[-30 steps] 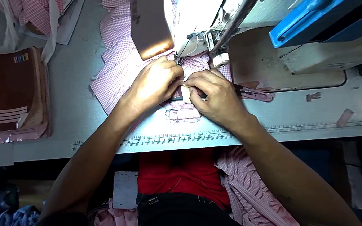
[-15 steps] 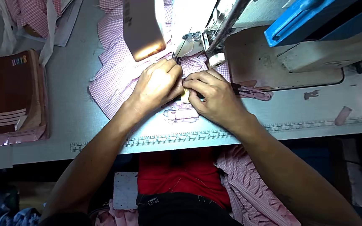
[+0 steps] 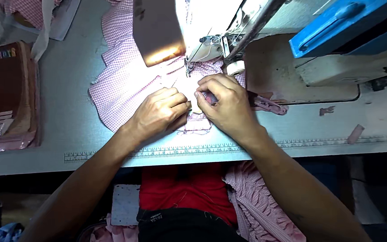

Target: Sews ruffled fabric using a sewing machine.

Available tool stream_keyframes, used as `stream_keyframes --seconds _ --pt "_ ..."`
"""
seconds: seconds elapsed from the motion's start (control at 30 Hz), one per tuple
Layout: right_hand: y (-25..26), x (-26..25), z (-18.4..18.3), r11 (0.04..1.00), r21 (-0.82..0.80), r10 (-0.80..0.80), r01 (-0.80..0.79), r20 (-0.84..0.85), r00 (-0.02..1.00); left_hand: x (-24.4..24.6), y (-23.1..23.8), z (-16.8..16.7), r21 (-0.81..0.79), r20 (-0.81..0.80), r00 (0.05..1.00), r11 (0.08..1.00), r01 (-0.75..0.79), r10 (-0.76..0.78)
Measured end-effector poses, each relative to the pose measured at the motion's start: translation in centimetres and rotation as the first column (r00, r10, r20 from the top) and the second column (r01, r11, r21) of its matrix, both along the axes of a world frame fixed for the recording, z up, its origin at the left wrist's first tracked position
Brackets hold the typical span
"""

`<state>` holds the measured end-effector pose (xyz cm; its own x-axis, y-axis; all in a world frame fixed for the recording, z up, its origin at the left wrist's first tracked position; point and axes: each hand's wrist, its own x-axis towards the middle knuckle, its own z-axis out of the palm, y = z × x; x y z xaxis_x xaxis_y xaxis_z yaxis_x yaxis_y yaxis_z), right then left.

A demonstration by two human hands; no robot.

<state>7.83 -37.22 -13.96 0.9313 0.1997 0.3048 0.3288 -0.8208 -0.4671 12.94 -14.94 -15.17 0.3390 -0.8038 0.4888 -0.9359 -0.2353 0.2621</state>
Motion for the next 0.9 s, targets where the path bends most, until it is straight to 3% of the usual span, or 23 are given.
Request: stream_keyframes --seconds 0.4,0.73,0.9 --pt "-0.4 2.9 -1.0 0.995 -0.098 0.008 -0.004 0.037 0.999 2.0 -0.6 0.7 0.091 -0.019 0.994 0.99 -0.109 0.111" --pt "-0.3 3.9 -1.4 0.976 -0.205 -0.06 0.071 0.06 0.996 2.9 -0.3 -0.2 0.062 -0.053 0.991 0.991 -0.119 0.122" --pt "-0.3 -0.5 1.1 0.983 -0.181 -0.027 0.031 0.022 0.999 4.1 -0.3 -0.3 0.06 -0.03 0.994 0.993 -0.102 0.104"
